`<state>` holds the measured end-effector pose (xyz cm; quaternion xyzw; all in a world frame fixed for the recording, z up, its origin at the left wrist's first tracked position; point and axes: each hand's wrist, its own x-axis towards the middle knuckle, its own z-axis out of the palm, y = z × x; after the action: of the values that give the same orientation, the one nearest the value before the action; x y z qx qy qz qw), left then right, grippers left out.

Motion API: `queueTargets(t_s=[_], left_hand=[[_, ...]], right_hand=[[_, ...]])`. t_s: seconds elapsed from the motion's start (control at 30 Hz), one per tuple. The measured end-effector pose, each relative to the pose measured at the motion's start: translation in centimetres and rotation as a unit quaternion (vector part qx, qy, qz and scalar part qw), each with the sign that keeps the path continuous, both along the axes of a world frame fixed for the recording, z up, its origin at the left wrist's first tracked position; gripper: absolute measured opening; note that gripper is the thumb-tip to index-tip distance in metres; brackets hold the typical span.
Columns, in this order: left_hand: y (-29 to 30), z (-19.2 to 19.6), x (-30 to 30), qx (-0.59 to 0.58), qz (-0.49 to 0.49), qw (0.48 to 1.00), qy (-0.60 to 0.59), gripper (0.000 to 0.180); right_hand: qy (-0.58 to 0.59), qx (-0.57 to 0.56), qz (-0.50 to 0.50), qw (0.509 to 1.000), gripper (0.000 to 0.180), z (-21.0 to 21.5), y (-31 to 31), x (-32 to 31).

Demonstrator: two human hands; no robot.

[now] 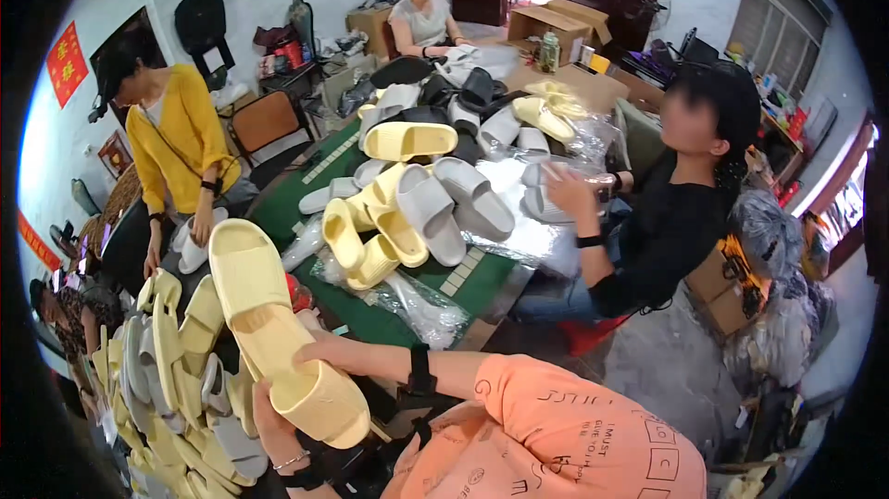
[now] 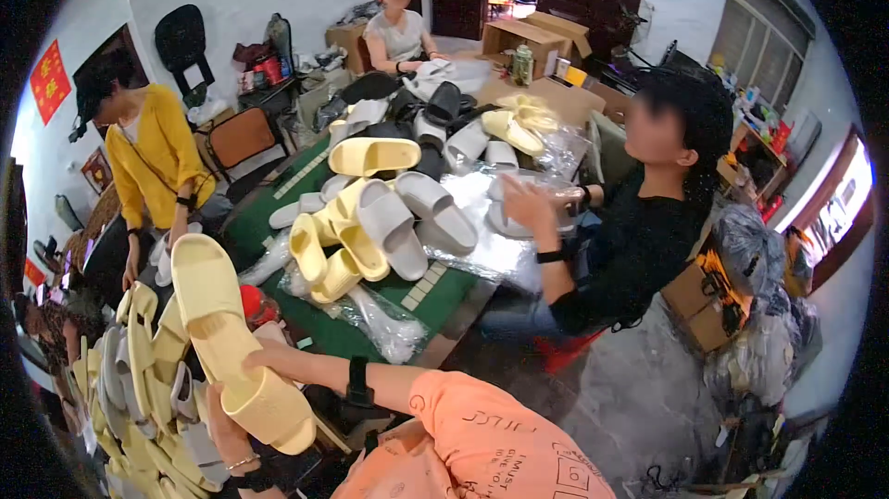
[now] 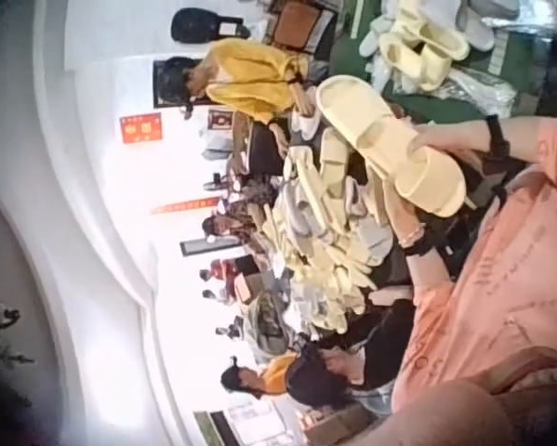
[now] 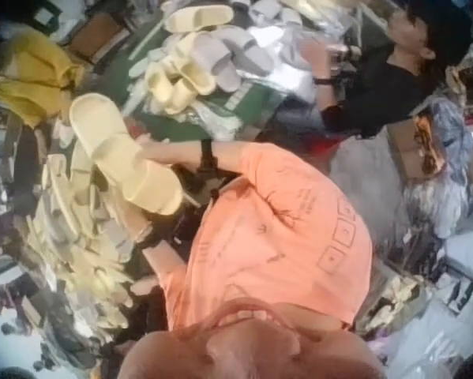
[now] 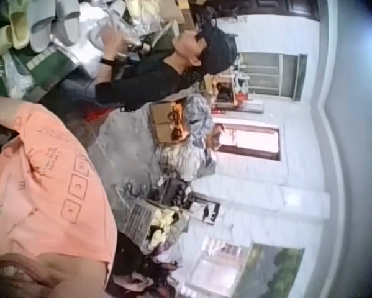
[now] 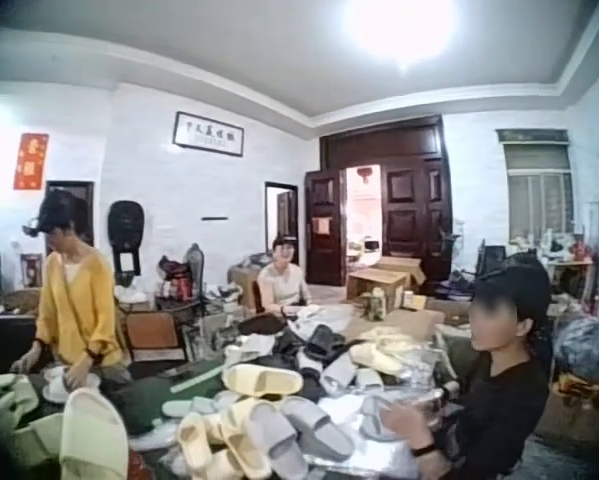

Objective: The recorder is inspecting and organizing sandals on a large table with several other workers in a manufacturing or assembly setting.

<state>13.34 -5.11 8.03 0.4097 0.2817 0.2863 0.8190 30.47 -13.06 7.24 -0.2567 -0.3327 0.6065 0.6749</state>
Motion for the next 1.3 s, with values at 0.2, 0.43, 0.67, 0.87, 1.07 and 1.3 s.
queueTargets(t_s=[0.2, 0.43, 0.67, 0.87, 1.07, 1.3], left_hand=[[-1.4, -1.0, 4.5, -0.099, -0.033, 0.992, -0.065, 0.031], [-4.2, -4.0, 1.1, -0.067, 0.033, 0.995, -0.072, 0.036], [-6.0, -7.5, -1.3, -0.165, 0.162, 0.971, -0.064, 0.027], [-6.2, -9.1, -5.4, -0.124, 0.247, 0.96, -0.05, 0.03], [-6.3, -9.5, -9.9, -0.093, 0.243, 0.965, -0.034, 0.032], [-3.9, -6.2, -18.7, 0.11, 0.378, 0.905, 0.164, 0.027]], right_hand=[[0.095, -0.028, -0.157, 0.983, 0.038, 0.2, -1.5, 2.4], [0.076, -0.052, -0.239, 0.967, 0.028, -1.3, 0.2, 2.6], [0.072, -0.054, -0.119, 0.989, 0.047, -2.9, 0.7, -0.2], [0.038, -0.025, -0.127, 0.991, 0.048, -1.5, 4.2, -1.2], [0.012, -0.008, -0.188, 0.982, 0.044, -0.6, 5.9, -2.3], [-0.125, -0.059, -0.19, 0.972, 0.04, -2.4, 6.2, 0.4]])
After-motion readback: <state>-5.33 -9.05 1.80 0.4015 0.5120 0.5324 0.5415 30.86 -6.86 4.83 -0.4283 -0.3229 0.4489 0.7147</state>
